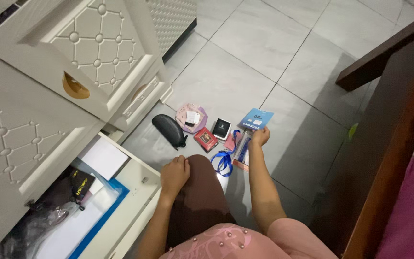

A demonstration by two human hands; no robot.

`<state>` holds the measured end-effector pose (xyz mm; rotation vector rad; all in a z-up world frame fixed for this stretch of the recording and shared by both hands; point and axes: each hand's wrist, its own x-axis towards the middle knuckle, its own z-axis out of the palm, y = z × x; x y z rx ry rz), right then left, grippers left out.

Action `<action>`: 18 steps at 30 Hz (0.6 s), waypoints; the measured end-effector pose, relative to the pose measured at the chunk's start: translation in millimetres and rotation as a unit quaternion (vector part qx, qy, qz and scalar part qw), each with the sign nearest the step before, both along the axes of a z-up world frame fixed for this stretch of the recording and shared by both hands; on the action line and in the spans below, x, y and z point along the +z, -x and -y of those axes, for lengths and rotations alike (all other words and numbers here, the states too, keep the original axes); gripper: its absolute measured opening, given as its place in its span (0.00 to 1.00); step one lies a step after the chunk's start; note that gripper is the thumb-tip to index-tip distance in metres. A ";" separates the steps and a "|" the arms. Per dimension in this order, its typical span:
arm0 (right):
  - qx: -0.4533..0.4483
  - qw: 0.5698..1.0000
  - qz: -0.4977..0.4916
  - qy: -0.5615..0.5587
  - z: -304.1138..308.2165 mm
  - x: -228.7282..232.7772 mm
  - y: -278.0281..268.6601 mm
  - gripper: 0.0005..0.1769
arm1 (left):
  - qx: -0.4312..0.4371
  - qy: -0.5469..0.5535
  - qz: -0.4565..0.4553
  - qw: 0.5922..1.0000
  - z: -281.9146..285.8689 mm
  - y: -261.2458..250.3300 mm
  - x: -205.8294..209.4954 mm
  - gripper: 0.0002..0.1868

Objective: The person opens a wardrobe door, then opens a drawer and removes various items one by one, placing them on the floor. Items include a pouch, boxes, a lanyard, a tablet, and plastic bags.

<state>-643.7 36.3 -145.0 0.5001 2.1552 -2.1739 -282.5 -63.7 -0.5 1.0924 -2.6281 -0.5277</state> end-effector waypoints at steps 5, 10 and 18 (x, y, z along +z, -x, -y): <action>0.025 0.997 0.067 0.002 -4.0 -3.2 7.0 0.23 | -0.002 0.001 -0.006 1.000 -1.1 -1.8 -2.4 0.12; 0.095 0.986 0.013 -0.138 -11.0 -9.6 -3.4 0.26 | -0.001 -0.012 -0.029 1.000 -0.6 -3.4 -0.3 0.09; 0.204 0.955 -0.022 0.216 1.0 34.6 -140.9 0.16 | -0.015 0.033 -0.311 0.950 -31.5 -78.1 38.7 0.10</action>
